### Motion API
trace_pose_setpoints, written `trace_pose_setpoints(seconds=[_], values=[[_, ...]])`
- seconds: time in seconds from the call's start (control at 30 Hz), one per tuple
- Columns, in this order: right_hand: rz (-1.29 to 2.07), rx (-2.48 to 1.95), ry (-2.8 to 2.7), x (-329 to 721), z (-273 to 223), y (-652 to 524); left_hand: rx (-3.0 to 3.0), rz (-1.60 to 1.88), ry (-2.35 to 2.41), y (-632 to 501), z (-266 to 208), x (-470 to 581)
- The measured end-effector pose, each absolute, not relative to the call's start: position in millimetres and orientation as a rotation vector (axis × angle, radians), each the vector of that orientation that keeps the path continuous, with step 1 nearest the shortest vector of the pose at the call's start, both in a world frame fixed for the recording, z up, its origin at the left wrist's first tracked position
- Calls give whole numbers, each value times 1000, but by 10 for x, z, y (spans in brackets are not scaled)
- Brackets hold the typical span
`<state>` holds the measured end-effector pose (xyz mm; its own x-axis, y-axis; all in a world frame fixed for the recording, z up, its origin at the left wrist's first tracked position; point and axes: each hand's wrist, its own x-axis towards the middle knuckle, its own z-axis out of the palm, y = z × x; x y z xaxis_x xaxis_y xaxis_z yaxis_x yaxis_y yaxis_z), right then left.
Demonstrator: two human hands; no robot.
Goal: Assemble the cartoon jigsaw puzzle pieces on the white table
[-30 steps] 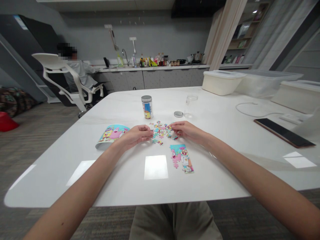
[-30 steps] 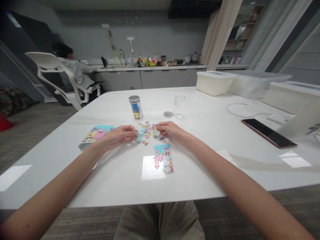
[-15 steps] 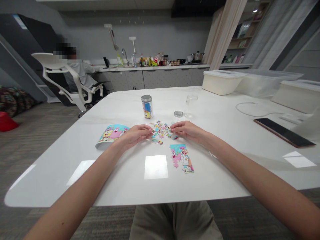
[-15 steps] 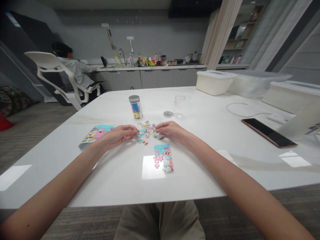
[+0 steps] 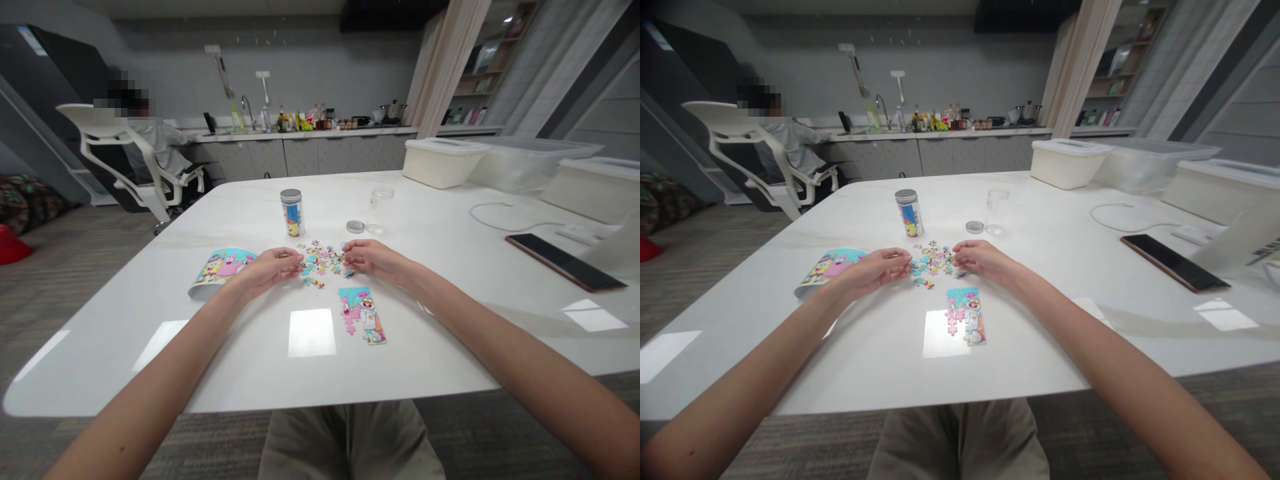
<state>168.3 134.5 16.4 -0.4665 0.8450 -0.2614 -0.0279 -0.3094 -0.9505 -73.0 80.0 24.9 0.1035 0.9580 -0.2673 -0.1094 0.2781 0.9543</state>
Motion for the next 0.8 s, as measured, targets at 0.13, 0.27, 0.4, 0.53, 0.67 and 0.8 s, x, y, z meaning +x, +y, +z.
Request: trace_pose_setpoints(seconds=[0.13,0.27,0.4,0.53,0.67,0.8], values=[[1825,-1068,-1338,1682,167,1336,959,986,1177,797,244,-734],[1817,-1036,-1350,1676,164,1333,995,969,1153,783,250,-745],[1813,-1007,-1377,1676,158,1338,1011,960,1142,775,271,-735],[1832,-999,-1349,1677,149,1346,977,953,1147,774,285,-722],[1827,-1010,-1357,1673,143,1344,968,964,1146,789,261,-736],[1819,-1062,-1391,1677,135,1352,956,964,1137,809,237,-743]])
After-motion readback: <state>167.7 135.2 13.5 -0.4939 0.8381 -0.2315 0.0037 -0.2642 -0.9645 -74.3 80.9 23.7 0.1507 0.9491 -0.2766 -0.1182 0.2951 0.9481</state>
